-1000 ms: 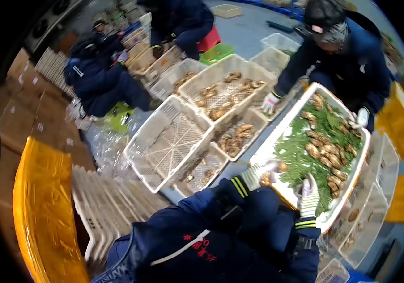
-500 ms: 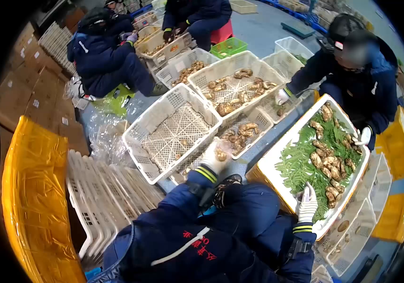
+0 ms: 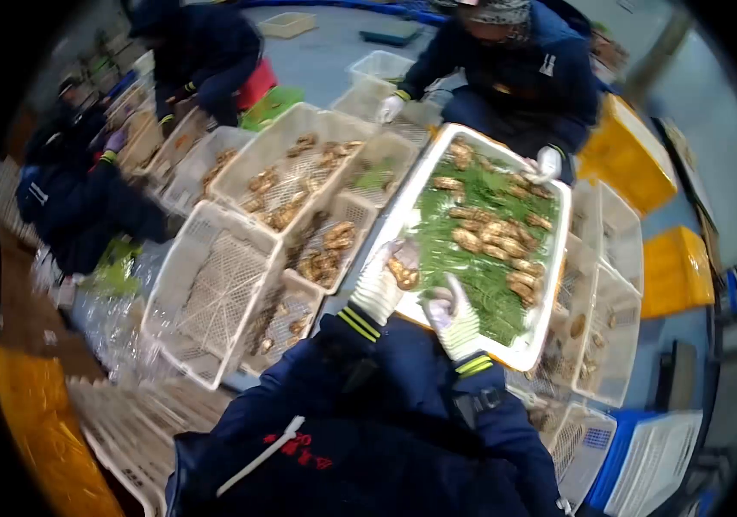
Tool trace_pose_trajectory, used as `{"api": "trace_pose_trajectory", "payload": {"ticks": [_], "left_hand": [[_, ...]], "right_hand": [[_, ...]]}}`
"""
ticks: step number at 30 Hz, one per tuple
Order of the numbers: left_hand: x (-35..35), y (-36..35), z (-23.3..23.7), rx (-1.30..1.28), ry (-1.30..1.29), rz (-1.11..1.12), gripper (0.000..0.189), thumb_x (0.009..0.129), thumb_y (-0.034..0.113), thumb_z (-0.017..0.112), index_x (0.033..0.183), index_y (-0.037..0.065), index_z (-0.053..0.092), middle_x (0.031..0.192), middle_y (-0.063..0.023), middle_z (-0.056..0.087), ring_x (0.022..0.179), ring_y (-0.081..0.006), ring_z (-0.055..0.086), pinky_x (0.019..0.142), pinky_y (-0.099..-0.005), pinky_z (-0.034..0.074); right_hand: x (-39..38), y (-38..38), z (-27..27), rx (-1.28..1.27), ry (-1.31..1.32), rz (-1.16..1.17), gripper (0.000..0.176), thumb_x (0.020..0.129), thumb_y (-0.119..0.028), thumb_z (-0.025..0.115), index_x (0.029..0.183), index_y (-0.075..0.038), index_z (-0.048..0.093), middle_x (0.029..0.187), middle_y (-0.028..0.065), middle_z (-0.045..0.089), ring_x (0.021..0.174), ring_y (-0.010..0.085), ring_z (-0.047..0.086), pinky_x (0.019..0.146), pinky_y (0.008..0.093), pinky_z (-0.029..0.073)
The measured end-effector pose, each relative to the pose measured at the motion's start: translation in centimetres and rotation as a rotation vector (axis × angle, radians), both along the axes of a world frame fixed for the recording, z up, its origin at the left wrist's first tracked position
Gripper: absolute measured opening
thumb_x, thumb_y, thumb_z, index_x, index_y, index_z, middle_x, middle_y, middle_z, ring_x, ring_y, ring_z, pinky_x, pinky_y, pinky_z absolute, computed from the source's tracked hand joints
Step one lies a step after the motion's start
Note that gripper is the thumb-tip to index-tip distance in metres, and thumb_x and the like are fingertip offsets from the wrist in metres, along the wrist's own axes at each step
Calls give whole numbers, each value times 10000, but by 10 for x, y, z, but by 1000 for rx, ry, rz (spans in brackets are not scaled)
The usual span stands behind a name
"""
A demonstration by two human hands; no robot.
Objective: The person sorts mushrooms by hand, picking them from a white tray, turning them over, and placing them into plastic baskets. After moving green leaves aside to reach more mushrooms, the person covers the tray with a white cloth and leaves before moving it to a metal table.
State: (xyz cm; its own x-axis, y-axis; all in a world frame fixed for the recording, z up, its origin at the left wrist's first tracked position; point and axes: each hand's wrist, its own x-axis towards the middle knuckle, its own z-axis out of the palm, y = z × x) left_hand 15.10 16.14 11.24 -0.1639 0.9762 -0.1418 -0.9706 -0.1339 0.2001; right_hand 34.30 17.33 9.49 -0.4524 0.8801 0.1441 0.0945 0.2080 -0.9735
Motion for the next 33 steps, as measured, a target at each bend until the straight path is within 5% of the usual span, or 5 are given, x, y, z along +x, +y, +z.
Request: {"api": "trace_pose_trajectory", "payload": {"ticks": [9, 19, 23, 28, 33], "left_hand": [[66, 17, -37, 88, -56, -299, 589, 1056, 485, 328, 1470, 72, 401, 1512, -109, 427, 1412, -287, 353, 1196, -456, 238], [55, -5, -6, -149, 362, -291, 493, 1007, 317, 581, 1399, 37, 477, 1352, -112, 560, 1196, -239, 576, 991, -384, 500], [59, -6, -8, -164, 445, -227, 440, 1009, 287, 589, 1360, 30, 525, 1279, -83, 599, 1077, -157, 608, 879, -289, 543], [57, -3, -41, -73, 983, -30, 401, 1013, 286, 584, 1331, 44, 563, 1271, -50, 607, 1041, -113, 610, 833, -224, 537], [60, 0, -39, -166, 796, -65, 343, 979, 308, 645, 1233, 77, 650, 1151, 0, 668, 976, -98, 616, 832, -235, 516]], "right_hand": [[25, 30, -6, -181, -55, -12, 713, 864, -279, 780, 1432, 3, 454, 1238, 107, 632, 930, 103, 607, 835, 247, 513], [27, 39, -7, 417, -228, -36, 686, 867, -264, 759, 1429, -17, 454, 1349, 149, 547, 1063, 203, 652, 901, 299, 542], [22, 25, 5, -240, 172, -15, 703, 875, -191, 750, 1461, -12, 406, 1338, 154, 572, 1116, 187, 624, 963, 292, 504], [22, 30, -3, -298, 214, 38, 646, 896, -93, 701, 1455, 21, 397, 1307, 148, 597, 1124, 173, 616, 967, 288, 499], [26, 29, 14, -351, 159, 51, 635, 897, -104, 708, 1435, 50, 408, 1279, 153, 614, 1134, 172, 613, 957, 283, 504]]}}
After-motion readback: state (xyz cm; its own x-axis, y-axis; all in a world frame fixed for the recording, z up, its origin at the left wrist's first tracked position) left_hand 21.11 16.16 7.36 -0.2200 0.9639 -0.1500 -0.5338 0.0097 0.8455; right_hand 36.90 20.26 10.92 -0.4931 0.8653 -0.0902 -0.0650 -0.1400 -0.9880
